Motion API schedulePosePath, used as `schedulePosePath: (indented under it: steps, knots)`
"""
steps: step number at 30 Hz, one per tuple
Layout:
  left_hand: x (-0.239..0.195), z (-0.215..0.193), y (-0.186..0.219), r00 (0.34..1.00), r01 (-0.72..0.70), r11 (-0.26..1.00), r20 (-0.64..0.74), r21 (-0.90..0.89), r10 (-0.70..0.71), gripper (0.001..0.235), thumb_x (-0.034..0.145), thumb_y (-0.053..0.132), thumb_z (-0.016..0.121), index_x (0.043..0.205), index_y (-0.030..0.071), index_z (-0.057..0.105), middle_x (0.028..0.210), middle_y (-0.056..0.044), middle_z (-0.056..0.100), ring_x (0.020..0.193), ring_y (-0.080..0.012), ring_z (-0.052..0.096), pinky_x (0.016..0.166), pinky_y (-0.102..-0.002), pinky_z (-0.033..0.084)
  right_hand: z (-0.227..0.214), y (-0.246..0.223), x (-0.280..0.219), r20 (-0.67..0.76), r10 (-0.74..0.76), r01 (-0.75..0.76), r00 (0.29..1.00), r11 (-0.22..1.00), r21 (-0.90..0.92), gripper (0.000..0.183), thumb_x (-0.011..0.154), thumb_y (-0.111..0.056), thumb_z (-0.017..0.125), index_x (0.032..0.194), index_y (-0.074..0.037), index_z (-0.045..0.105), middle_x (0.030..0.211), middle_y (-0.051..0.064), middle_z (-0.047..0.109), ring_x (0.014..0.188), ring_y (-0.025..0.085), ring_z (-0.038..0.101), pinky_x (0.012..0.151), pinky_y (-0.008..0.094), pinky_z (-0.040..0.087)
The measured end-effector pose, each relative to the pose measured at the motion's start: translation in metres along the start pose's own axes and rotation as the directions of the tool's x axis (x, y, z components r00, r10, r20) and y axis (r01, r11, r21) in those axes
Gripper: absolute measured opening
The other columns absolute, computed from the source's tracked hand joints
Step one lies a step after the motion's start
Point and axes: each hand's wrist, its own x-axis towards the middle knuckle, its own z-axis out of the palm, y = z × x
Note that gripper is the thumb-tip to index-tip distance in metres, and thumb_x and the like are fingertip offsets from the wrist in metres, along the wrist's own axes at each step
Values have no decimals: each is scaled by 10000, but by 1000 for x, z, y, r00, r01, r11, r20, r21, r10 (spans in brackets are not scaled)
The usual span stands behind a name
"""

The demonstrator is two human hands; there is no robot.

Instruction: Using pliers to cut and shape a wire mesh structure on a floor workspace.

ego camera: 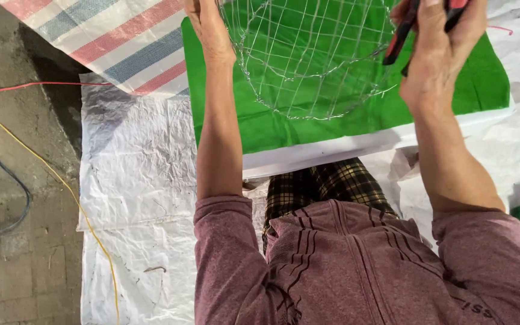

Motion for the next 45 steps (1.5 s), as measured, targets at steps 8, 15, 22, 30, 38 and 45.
schedulePosePath:
  steps: [8, 15, 22, 30, 38, 45]
  knots:
    - [-6, -4, -21, 996, -19, 996, 84, 85, 12, 521, 901, 585, 499, 639, 137, 544, 607, 21, 530, 571, -120, 402, 647, -305, 345, 14, 19, -6, -36, 8, -9, 999, 1000, -11, 218, 1195, -247, 525, 1222, -39, 466, 1005, 146, 563, 900, 261, 592, 839, 402, 524]
    - [-57, -10, 25, 982, -139, 964, -93, 229, 163, 496, 1065, 493, 547, 1437, 165, 534, 1363, -63, 636, 1250, -233, 614, 1079, -421, 465, 14, 25, -11, -80, -49, 42, 996, 995, -86, 274, 1186, -262, 574, 1163, 10, 551, 973, 128, 585, 841, 226, 524, 807, 389, 482]
    - [-134, 15, 63, 925, -349, 859, -11, 375, 380, 390, 963, 255, 625, 1324, 154, 517, 1524, -34, 415, 1468, -230, 396, 1290, -474, 366, 5, 23, -15, -70, -173, 157, 982, 968, -196, 231, 1209, -163, 515, 1353, 11, 468, 1111, 195, 542, 953, 316, 573, 903, 456, 526]
    - [-155, 42, 41, 915, -387, 718, 141, 579, 379, 443, 890, 338, 782, 1265, 190, 597, 1617, -85, 259, 1529, -313, 316, 1304, -543, 324, -20, -25, -41, 32, -136, 139, 990, 953, -268, 344, 1264, -89, 507, 1570, -39, 360, 1266, 270, 602, 1053, 365, 617, 974, 445, 504]
    - [-155, 50, 31, 917, -373, 737, 104, 564, 385, 143, 930, 243, 731, 1043, 178, 674, 1609, -84, 246, 1486, -299, 362, 1277, -517, 344, -30, -29, -72, 284, 186, -151, 940, 978, -142, 300, 1099, 10, 479, 1386, 31, 392, 1121, 209, 612, 861, 281, 673, 732, 370, 637]
    - [-155, 44, 24, 925, -361, 772, 95, 524, 369, 258, 881, 242, 796, 1089, 172, 659, 1627, -75, 249, 1521, -307, 342, 1299, -512, 362, -18, -14, -87, 467, 492, -418, 734, 870, -260, 372, 988, 15, 523, 1345, 54, 426, 1140, 209, 657, 894, 273, 716, 714, 348, 646]
